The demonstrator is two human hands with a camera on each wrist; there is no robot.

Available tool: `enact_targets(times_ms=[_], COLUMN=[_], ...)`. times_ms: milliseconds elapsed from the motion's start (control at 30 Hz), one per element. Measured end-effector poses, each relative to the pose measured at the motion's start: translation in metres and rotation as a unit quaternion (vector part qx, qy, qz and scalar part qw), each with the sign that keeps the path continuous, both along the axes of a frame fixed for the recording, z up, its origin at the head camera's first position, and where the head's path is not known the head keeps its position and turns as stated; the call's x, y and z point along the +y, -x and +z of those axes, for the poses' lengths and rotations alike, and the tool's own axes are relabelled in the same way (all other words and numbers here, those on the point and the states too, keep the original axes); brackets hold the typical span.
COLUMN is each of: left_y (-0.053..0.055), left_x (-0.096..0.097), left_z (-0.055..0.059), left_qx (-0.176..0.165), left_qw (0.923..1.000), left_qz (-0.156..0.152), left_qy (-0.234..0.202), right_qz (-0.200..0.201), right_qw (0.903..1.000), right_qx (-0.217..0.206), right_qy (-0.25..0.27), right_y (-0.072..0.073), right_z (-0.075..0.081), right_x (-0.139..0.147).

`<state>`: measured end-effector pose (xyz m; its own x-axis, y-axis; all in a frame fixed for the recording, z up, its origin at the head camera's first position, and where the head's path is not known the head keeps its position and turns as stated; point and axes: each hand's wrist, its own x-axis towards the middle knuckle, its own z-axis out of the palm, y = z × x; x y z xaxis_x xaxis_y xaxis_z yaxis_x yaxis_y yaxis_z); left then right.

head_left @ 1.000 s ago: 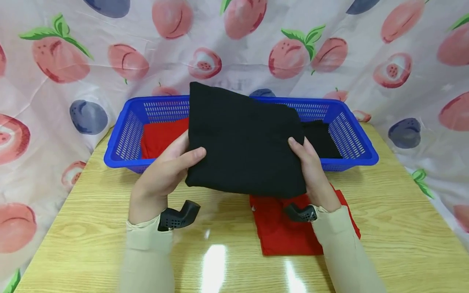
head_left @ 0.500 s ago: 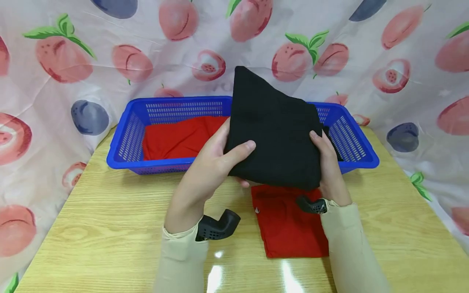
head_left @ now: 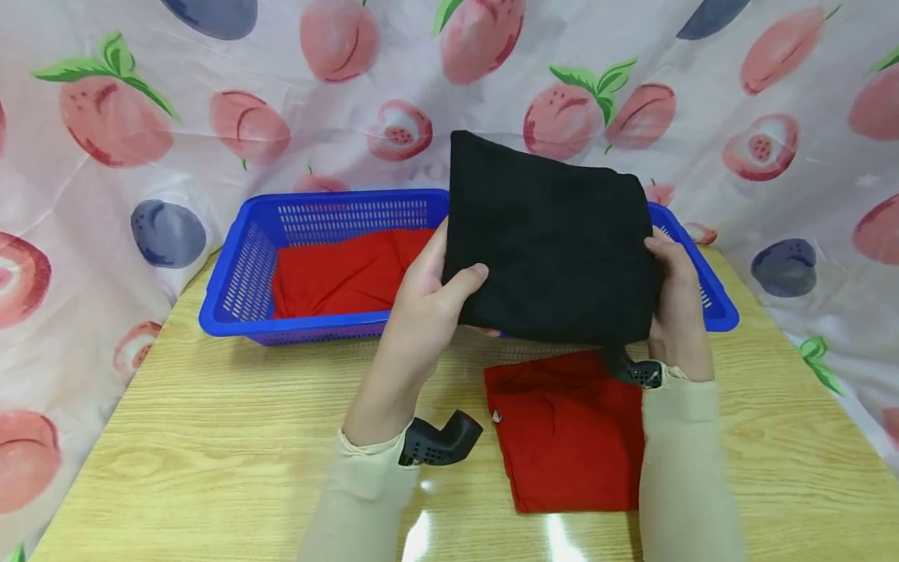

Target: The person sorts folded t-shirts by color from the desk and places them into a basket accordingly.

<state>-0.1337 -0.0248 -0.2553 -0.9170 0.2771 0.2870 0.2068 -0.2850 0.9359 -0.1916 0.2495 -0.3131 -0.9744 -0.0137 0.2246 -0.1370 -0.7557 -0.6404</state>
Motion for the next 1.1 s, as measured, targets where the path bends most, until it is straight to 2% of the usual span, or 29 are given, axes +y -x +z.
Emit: enact_targets(times_ms=[67, 133, 167, 233, 333, 400, 500, 567, 667, 733, 867, 1033, 1100], left_y=[0.002, 0.004, 0.005, 0.006, 0.008, 0.010, 0.011, 0.013, 0.015, 0.017, 0.022, 0.030, 0.032], left_x=[0.004, 0.006, 0.006, 0.007, 0.009, 0.011, 0.014, 0.016, 0.019, 0.021, 0.023, 0.023, 0.024], left_z=[-0.001, -0.002, -0.003, -0.005, -0.007, -0.008, -0.010, -0.011, -0.014, -0.015, -0.019, -0.025, -0.027], left_qx=[0.006, 0.011, 0.013, 0.018, 0.034, 0.044, 0.058, 0.071, 0.090, 0.096, 0.086, 0.063, 0.046], left_qw=[0.9998, 0.9992, 0.9988, 0.9976, 0.9953, 0.9938, 0.9927, 0.9924, 0.9913, 0.9904, 0.9901, 0.9918, 0.9920], left_qz=[0.018, 0.033, 0.038, 0.044, 0.059, 0.069, 0.081, 0.086, 0.094, 0.099, 0.105, 0.097, 0.089], left_qy=[-0.007, -0.020, -0.028, -0.050, -0.069, -0.075, -0.068, -0.052, -0.018, 0.004, 0.033, 0.054, 0.076], right_qz=[0.057, 0.113, 0.147, 0.201, 0.246, 0.225, 0.157, 0.101, 0.024, -0.020, -0.087, -0.129, -0.137], right_qw=[0.9938, 0.9772, 0.9677, 0.9528, 0.9463, 0.9587, 0.9763, 0.9792, 0.9729, 0.9665, 0.9556, 0.9562, 0.9574], right_qx=[0.020, 0.052, 0.071, 0.112, 0.160, 0.165, 0.130, 0.097, 0.058, 0.041, 0.016, -0.004, -0.008], right_qy=[0.093, 0.172, 0.192, 0.199, 0.135, 0.055, -0.072, -0.146, -0.223, -0.253, -0.281, -0.263, -0.254], right_y=[0.000, 0.001, 0.001, 0.001, 0.000, -0.002, -0.005, -0.005, -0.003, -0.001, 0.004, 0.009, 0.012], right_z=[-0.002, -0.004, -0.006, -0.008, -0.010, -0.008, -0.002, 0.002, 0.005, 0.005, 0.003, -0.003, -0.005], right_x=[0.007, 0.014, 0.017, 0.022, 0.025, 0.026, 0.024, 0.022, 0.018, 0.015, 0.011, 0.011, 0.014])
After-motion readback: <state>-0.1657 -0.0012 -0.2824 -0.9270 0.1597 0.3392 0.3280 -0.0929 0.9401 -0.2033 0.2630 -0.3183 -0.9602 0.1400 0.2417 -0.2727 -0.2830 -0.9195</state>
